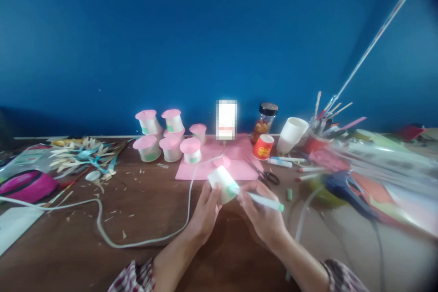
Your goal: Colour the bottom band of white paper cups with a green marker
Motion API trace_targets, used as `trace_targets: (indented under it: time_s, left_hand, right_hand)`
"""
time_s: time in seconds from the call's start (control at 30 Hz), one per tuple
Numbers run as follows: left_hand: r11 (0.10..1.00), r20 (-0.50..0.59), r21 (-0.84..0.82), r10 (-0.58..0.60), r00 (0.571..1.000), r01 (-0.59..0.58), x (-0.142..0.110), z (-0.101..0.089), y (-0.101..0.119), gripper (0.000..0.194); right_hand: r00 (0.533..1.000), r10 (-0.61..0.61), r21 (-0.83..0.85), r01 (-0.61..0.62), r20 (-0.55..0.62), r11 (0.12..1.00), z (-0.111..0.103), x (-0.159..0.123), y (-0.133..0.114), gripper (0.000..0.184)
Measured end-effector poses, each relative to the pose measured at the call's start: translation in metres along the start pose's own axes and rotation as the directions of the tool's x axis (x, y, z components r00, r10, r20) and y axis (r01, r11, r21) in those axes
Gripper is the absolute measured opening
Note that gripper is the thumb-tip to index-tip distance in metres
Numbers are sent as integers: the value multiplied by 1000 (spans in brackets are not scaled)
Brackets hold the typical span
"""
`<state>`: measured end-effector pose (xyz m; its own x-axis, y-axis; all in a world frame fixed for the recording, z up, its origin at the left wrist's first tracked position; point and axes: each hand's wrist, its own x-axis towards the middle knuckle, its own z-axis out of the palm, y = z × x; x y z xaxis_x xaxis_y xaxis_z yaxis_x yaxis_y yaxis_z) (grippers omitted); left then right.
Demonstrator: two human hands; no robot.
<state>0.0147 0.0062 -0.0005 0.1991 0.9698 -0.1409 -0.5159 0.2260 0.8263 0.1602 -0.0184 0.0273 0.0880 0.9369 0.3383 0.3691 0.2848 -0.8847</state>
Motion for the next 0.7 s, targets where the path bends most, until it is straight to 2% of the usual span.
trace_targets:
  time_s: [0.2,0.37,0.7]
  left_hand:
    - [1000,3,22,-11,1000,11,0,-2,-1,25]
    - [1000,14,25,7,1000,-7,0,-2,-1,23]
    - [999,11,39,3,1000,-3,0,-3,-2,25]
  right_hand:
    - [999,25,-19,-25,-29,999,-1,0,-1,13]
    - [1000,-8,22,7,28,1000,0,0,-1,9]
    - [1000,-11,28,11,17,1000,0,-1,2,9]
